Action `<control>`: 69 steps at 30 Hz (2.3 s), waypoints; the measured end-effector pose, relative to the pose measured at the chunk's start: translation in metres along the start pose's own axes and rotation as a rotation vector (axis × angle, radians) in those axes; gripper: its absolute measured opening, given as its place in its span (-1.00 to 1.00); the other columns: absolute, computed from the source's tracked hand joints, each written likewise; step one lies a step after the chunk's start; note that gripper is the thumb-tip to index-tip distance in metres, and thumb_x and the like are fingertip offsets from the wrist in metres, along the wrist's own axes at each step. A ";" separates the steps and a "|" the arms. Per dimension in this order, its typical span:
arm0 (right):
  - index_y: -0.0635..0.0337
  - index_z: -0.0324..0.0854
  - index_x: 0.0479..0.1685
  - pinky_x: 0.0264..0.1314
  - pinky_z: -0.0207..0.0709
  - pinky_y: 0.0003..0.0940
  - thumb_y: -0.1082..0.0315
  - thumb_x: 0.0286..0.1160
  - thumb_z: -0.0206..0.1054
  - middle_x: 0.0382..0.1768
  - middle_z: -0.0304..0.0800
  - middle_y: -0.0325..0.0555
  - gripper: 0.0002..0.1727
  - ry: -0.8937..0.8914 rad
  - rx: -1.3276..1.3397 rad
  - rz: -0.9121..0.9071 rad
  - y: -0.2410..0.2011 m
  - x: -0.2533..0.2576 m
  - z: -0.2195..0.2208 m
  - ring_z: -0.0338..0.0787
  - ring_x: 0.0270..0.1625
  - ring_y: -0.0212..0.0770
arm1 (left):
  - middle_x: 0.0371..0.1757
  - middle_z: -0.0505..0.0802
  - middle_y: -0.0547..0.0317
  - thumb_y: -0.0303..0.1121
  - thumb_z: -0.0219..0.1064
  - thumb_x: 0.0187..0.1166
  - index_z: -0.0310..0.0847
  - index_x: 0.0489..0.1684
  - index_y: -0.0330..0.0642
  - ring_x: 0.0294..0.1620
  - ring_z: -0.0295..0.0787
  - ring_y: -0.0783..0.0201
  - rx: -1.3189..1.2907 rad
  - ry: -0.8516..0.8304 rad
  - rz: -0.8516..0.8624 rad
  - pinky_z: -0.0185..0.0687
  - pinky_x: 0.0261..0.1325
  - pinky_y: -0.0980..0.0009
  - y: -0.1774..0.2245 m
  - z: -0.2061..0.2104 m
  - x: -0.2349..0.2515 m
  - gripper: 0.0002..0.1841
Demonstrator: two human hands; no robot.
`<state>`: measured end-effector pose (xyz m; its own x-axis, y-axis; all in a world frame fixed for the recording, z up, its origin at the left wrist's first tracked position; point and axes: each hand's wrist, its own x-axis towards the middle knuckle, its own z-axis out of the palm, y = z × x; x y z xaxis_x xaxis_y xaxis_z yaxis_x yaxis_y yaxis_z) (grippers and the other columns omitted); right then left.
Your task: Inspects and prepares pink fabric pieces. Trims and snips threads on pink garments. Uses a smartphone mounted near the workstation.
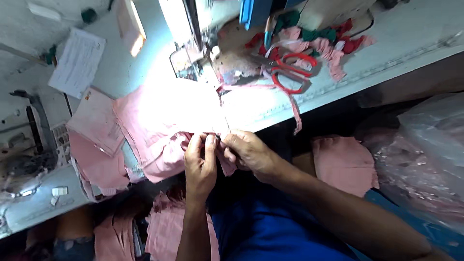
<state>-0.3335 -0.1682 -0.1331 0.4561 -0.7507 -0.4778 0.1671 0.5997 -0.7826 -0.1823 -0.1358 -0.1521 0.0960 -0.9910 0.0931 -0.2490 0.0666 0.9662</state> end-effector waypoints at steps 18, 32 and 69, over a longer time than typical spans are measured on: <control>0.07 0.61 -0.08 -0.34 0.51 -0.37 -0.03 0.62 0.28 -0.47 0.60 -0.29 -0.67 0.100 -0.447 -0.248 -0.005 0.004 -0.008 0.60 -0.45 -0.40 | -0.40 0.77 0.36 -0.48 0.12 0.70 0.66 -0.20 -0.24 -0.38 0.74 0.55 -0.018 0.069 0.053 0.74 -0.24 0.60 0.000 -0.002 0.003 -0.83; 0.20 0.76 -0.13 -0.10 0.64 -0.19 0.04 0.44 0.38 -0.17 0.78 -0.08 -0.63 0.356 -0.779 -0.573 0.002 0.025 0.000 0.77 -0.12 -0.20 | -0.41 0.77 0.36 -0.43 0.17 0.65 0.68 -0.22 -0.27 -0.41 0.73 0.59 0.095 0.132 0.132 0.72 -0.31 0.65 -0.001 0.004 0.002 -0.83; 0.07 0.76 -0.14 -0.24 0.51 -0.41 0.03 0.55 0.33 -0.39 0.71 -0.29 -0.70 0.205 -0.644 -0.380 -0.003 0.020 -0.008 0.63 -0.36 -0.43 | -0.48 0.77 0.24 -0.46 0.24 0.69 0.67 -0.30 -0.27 -0.45 0.76 0.42 -0.107 0.162 -0.043 0.77 -0.30 0.51 -0.001 0.005 0.009 -0.85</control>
<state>-0.3314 -0.1873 -0.1439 0.2879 -0.9465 -0.1455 -0.2904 0.0585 -0.9551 -0.1855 -0.1449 -0.1538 0.2606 -0.9621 0.0804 -0.1386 0.0452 0.9893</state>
